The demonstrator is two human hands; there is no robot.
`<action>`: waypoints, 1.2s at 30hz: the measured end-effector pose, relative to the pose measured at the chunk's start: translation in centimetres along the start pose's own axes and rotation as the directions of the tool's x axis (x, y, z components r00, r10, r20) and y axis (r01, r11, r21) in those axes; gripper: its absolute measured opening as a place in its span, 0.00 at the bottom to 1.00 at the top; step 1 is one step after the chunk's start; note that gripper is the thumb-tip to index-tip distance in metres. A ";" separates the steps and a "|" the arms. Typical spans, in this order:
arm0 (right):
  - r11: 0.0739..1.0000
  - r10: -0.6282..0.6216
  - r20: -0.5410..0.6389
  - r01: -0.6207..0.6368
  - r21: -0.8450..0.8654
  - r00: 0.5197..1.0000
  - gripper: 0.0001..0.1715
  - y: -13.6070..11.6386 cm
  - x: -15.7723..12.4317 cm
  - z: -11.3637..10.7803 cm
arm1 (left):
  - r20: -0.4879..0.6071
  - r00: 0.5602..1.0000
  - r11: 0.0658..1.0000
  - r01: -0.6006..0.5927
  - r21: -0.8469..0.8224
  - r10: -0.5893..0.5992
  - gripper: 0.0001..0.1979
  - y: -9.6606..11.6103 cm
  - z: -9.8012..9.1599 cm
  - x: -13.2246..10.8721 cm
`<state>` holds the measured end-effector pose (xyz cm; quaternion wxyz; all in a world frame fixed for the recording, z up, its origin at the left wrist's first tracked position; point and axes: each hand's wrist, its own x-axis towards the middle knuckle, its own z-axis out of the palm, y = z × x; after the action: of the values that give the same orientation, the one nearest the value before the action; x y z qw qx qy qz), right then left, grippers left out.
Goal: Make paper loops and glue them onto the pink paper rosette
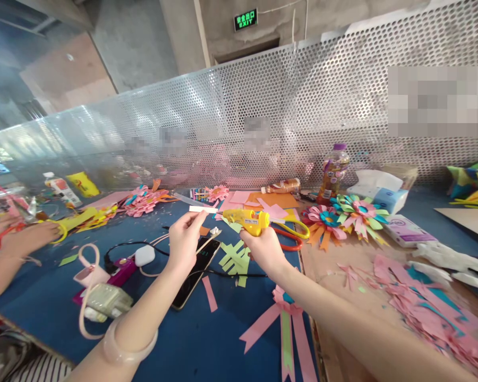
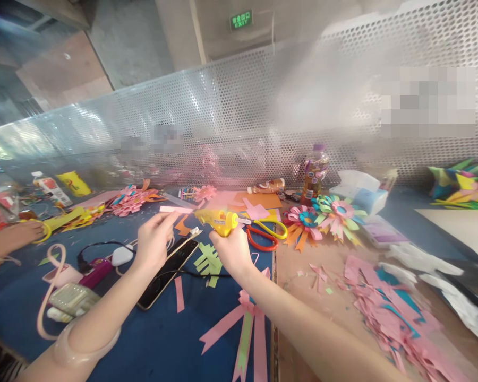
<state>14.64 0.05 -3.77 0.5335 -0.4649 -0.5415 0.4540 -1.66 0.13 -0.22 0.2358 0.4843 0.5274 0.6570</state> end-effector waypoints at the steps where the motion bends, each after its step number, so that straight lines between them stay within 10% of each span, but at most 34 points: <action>1: 1.000 0.003 -0.002 -0.003 -0.004 1.000 0.06 0.0 0.0 0.0 | 0.001 1.000 1.000 -0.001 0.001 0.001 0.12 0.0 0.0 0.0; 26: 0.988 0.080 0.011 -0.080 0.134 0.997 0.07 -1.3 -0.4 -0.4 | -0.044 0.999 0.999 -0.009 -0.042 0.007 0.10 -0.1 0.0 0.1; 36: 0.968 0.154 0.154 -0.181 0.177 0.976 0.16 -3.8 8.7 3.9 | -0.172 0.984 0.960 -0.090 -0.263 0.045 0.10 1.5 0.0 0.0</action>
<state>10.69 8.03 1.25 0.4959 -0.4234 -0.4904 0.5782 -1.40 -0.38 1.18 0.2325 0.4096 0.4336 0.7682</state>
